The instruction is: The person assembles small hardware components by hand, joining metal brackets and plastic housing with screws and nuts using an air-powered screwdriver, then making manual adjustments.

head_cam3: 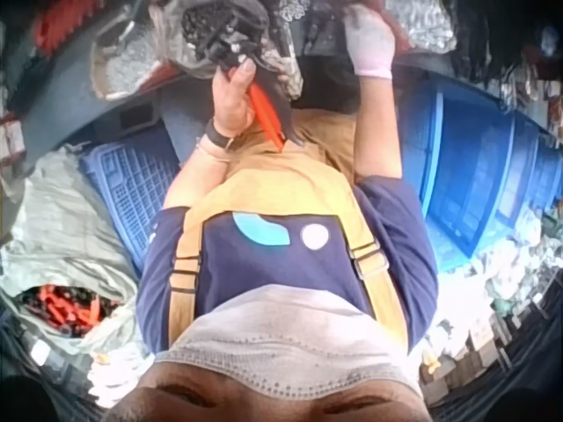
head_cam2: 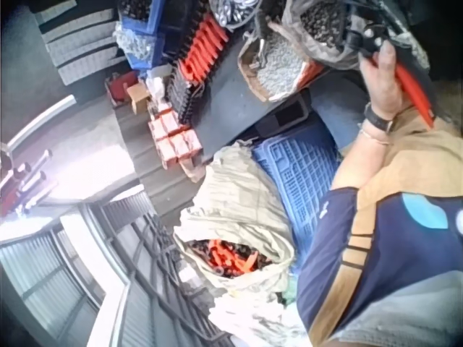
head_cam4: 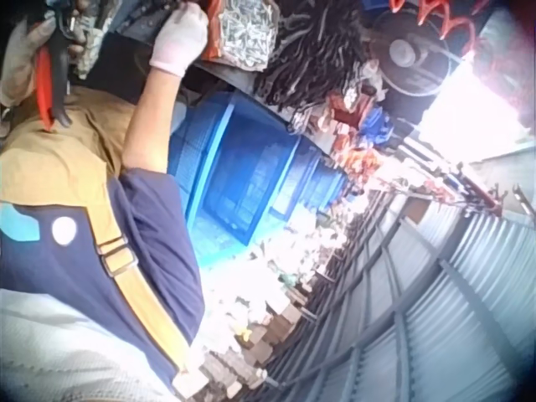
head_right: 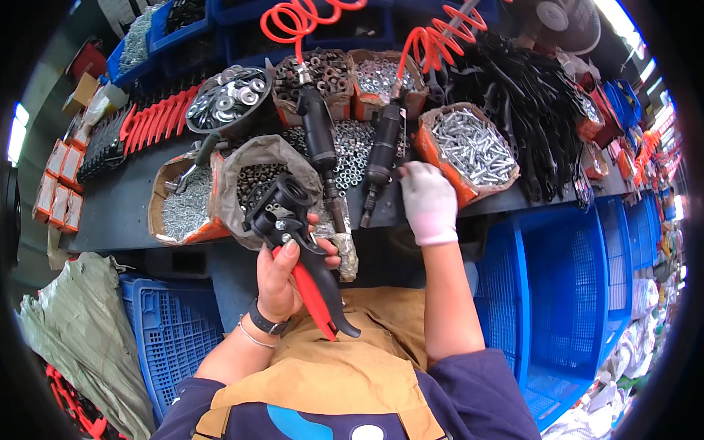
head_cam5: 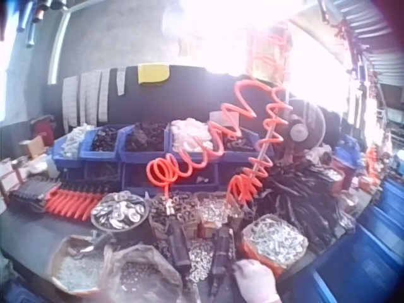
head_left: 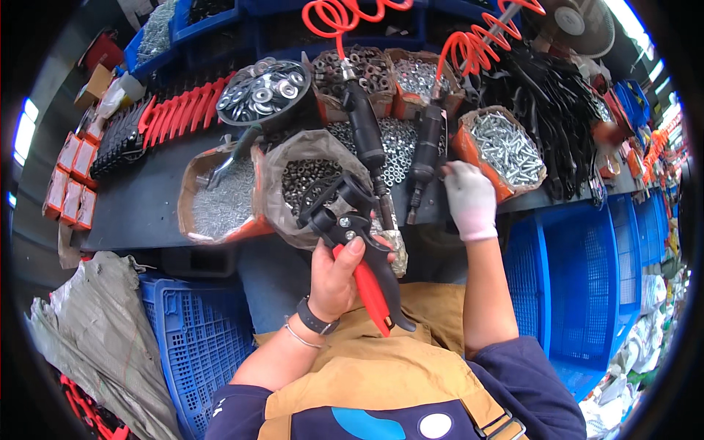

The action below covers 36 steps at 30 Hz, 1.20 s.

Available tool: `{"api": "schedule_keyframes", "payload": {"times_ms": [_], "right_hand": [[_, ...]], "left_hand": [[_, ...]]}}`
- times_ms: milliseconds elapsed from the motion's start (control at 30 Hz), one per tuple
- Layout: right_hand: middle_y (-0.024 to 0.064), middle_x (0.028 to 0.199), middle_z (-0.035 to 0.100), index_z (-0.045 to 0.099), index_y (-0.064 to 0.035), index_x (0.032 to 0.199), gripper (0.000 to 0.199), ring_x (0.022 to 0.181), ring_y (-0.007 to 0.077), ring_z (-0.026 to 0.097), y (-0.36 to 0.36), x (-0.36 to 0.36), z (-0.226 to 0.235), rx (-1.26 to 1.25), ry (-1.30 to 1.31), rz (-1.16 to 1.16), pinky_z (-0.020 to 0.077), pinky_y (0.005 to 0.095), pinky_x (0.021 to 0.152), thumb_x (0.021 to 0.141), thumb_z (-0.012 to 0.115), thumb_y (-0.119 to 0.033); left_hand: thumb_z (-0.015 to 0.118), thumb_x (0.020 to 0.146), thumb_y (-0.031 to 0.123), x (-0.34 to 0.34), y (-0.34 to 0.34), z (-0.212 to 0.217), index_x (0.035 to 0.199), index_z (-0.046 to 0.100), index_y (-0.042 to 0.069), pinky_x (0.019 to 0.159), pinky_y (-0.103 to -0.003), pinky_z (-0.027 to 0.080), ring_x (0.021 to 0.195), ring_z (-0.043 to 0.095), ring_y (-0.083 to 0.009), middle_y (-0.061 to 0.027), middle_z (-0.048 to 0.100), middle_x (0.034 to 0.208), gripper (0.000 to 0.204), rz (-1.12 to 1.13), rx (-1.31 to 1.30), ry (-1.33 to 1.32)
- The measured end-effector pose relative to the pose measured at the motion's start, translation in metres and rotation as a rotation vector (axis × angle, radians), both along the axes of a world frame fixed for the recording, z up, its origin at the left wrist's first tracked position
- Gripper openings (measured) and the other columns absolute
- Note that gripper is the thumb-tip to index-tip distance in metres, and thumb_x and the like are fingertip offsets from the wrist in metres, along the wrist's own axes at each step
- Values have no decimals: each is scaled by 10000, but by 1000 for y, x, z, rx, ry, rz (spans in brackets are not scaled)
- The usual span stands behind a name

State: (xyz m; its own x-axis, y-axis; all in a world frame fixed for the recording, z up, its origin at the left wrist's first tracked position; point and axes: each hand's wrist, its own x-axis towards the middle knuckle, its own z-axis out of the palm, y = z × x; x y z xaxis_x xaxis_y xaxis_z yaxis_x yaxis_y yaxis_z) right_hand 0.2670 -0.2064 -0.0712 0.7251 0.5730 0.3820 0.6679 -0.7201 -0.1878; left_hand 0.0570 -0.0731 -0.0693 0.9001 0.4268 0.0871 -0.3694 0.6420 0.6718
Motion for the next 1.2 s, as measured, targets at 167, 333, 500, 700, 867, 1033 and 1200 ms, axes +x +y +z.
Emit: {"api": "schedule_keyframes", "payload": {"times_ms": [167,333,500,700,867,1033,1200], "right_hand": [[173,939,635,615,-63,1022,160,845,356,625,24,-31,26,445,-69,16,505,432,732,898,556,-145],[157,865,624,603,-51,950,134,836,366,612,31,-31,27,460,-57,112,493,437,705,901,578,-173],[162,897,631,607,-38,928,217,801,364,624,72,-48,52,380,156,260,493,433,688,881,602,-250],[264,1046,593,386,11,1361,710,1025,368,605,141,-40,48,-67,163,-61,493,443,862,833,634,-394],[209,1095,597,386,10,1350,581,890,286,629,122,-25,47,662,443,232,495,370,782,833,613,-127],[97,955,539,347,15,1379,680,795,189,535,53,-76,130,1506,1060,938,453,308,638,827,657,-233],[166,1200,485,379,-9,1372,670,1081,286,472,26,-128,160,1592,507,861,452,291,668,770,648,-132]], "left_hand": [[570,930,180,4,0,16,1196,486,8,747,-339,546,865,645,-211,-133,637,1001,328,-38,34,162],[611,911,182,3,-7,21,1135,513,26,805,-307,505,904,612,-161,-95,637,1003,291,16,134,189],[622,907,170,-4,-8,26,1167,510,19,816,-281,480,924,595,-137,-72,629,1014,321,50,53,174],[658,873,175,-12,11,37,1123,560,1,828,-302,455,902,593,-197,-94,617,997,319,362,815,342],[685,826,184,-25,23,49,1057,607,10,849,-383,451,932,577,-318,-147,608,972,299,438,1054,420],[687,810,185,-30,27,46,1041,612,17,839,-390,452,934,570,-331,-149,625,971,295,404,1028,423],[680,813,181,-21,18,48,1148,577,54,764,-411,493,882,589,-350,-162,568,1045,373,287,1111,401]]}}
